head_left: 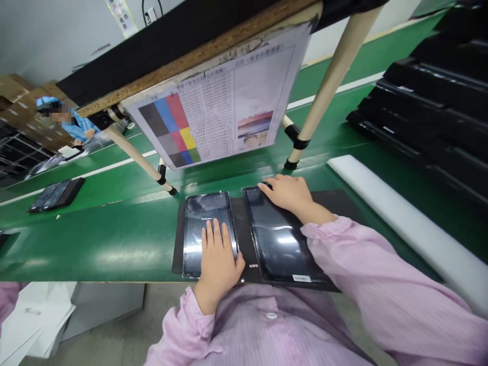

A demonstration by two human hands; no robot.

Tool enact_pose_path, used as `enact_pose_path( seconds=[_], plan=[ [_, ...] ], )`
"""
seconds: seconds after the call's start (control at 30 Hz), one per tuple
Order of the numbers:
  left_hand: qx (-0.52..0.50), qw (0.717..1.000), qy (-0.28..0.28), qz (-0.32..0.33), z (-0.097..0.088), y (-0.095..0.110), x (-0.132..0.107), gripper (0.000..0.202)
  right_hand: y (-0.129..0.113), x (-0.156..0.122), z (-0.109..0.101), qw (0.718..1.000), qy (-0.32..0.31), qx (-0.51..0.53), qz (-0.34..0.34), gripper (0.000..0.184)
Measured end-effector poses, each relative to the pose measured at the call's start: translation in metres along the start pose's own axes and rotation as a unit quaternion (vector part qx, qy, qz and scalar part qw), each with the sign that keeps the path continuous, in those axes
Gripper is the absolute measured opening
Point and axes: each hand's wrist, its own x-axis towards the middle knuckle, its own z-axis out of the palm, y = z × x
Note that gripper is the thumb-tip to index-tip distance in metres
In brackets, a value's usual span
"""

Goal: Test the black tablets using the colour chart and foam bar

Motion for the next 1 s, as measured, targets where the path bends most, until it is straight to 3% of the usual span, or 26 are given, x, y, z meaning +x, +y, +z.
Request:
enact_pose_path(
  seconds=[0.3,0.67,1.0],
  plan=[
    [-0.001,1.0,-0.011,0.002,-0.004,-0.009,-0.005,0.085,-0.008,0.003,0.003,0.999,-0.023,-0.029,0.025,0.057],
    [0.033,0.998,-0.008,-0.05,-0.008,-0.046,-0.029,0.079,-0.06,0.011,0.014,0.998,-0.056,-0.01,-0.031,0.055],
    [0.032,0.998,-0.001,-0.05,-0.008,-0.045,-0.028,0.078,-0.013,0.009,-0.001,0.995,-0.095,-0.023,-0.012,0.055]
  ],
)
